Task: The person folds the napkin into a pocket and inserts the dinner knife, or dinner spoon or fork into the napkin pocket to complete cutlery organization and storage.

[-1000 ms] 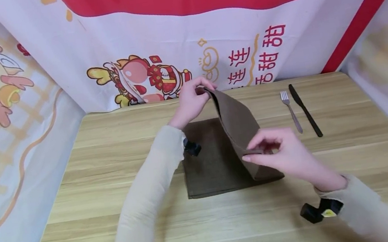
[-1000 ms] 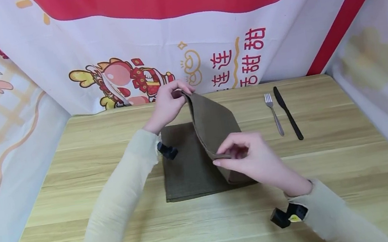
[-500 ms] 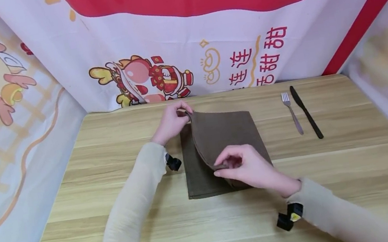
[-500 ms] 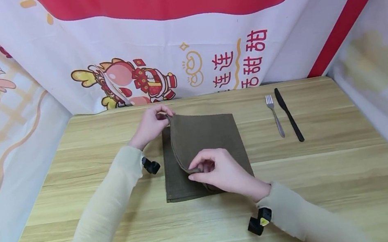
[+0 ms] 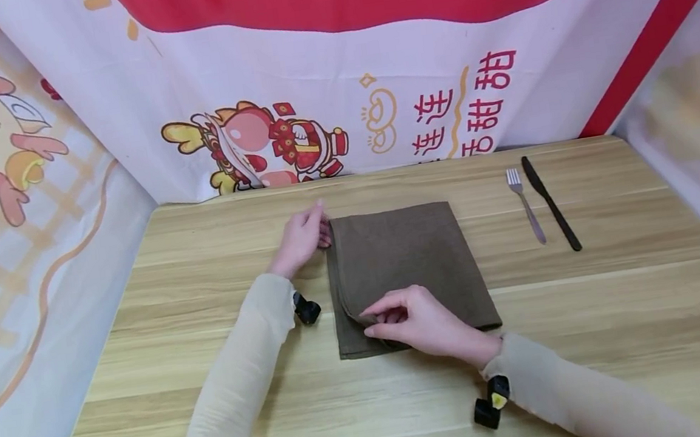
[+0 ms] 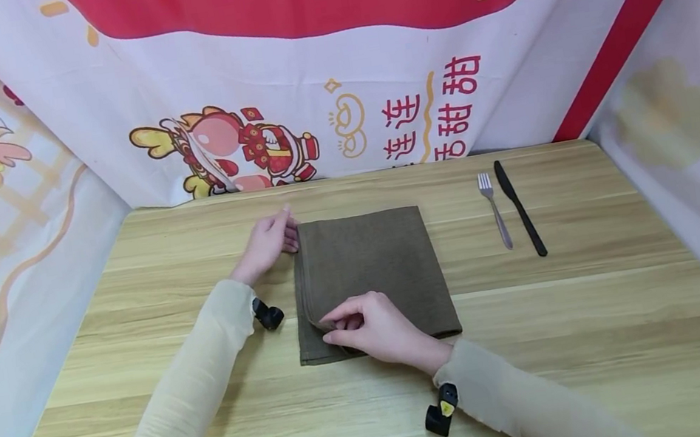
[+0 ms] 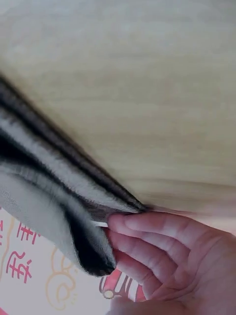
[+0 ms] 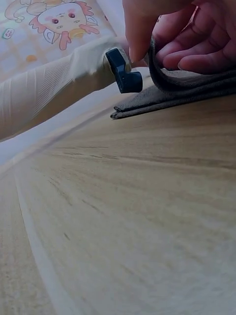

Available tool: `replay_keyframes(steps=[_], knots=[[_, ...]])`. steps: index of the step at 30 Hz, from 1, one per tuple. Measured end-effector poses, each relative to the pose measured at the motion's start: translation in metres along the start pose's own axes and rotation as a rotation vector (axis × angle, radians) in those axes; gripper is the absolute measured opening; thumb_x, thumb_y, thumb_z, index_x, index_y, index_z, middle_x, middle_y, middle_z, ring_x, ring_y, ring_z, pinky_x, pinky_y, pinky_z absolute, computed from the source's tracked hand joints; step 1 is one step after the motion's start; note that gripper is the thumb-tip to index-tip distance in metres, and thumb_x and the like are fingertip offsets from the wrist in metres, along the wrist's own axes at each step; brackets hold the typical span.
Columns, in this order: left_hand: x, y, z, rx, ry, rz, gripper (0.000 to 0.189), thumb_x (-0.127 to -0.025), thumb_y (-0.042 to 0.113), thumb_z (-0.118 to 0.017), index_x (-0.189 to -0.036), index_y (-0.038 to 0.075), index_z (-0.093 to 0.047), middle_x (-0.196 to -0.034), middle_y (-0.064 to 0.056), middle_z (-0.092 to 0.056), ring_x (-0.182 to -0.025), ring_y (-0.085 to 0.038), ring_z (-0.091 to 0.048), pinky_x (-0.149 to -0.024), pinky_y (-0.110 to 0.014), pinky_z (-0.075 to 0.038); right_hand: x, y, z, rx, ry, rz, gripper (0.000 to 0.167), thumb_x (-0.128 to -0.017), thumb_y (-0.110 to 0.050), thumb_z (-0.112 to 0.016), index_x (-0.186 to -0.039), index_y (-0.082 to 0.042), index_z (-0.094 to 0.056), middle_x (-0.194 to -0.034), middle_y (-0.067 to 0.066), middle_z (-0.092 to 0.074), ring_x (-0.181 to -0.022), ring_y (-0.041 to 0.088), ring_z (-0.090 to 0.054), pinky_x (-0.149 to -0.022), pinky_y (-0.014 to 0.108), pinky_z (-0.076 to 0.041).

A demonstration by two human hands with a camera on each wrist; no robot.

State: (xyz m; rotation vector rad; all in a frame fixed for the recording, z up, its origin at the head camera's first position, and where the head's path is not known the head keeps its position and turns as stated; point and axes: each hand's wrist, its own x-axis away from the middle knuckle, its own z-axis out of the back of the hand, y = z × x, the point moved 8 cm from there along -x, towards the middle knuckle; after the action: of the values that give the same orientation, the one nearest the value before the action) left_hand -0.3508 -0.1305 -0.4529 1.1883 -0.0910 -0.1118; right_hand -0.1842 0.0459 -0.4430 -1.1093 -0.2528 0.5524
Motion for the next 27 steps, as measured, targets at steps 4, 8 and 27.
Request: replay_keyframes(steps=[4, 8, 27], knots=[[0.002, -0.002, 0.001, -0.098, -0.002, 0.003, 0.036, -0.098, 0.038, -0.071, -0.099, 0.002, -0.07, -0.084, -0.01, -0.071, -0.069, -0.021, -0.066, -0.063, -0.031, -0.057, 0.0, 0.005, -0.004, -0.001, -0.018, -0.051, 0.016, -0.09, -0.018, -0.08, -0.106, -0.015, -0.08, -0.082, -0.01, -0.07, -0.074, 0.01, -0.066, -0.067, 0.028, -0.056], [0.003, -0.002, 0.001, -0.161, -0.021, -0.003, 0.023, -0.093, 0.023, -0.078, -0.097, 0.002, -0.071, -0.084, -0.01, -0.073, -0.07, -0.02, -0.068, -0.063, -0.029, -0.056, 0.0, 0.0, -0.004, 0.001, -0.026, -0.04, 0.015, -0.09, -0.014, -0.08, -0.105, -0.015, -0.08, -0.082, -0.011, -0.069, -0.075, 0.009, -0.065, -0.067, 0.028, -0.056], [0.0, -0.006, 0.007, -0.223, -0.017, 0.051, 0.02, -0.096, 0.021, -0.075, -0.105, 0.004, -0.07, -0.093, -0.012, -0.071, -0.075, -0.021, -0.069, -0.068, -0.032, -0.056, -0.008, -0.027, -0.018, 0.084, -0.047, 0.134, 0.02, -0.093, -0.009, -0.076, -0.112, -0.015, -0.08, -0.089, -0.012, -0.065, -0.073, 0.009, -0.058, -0.063, 0.027, -0.051]])
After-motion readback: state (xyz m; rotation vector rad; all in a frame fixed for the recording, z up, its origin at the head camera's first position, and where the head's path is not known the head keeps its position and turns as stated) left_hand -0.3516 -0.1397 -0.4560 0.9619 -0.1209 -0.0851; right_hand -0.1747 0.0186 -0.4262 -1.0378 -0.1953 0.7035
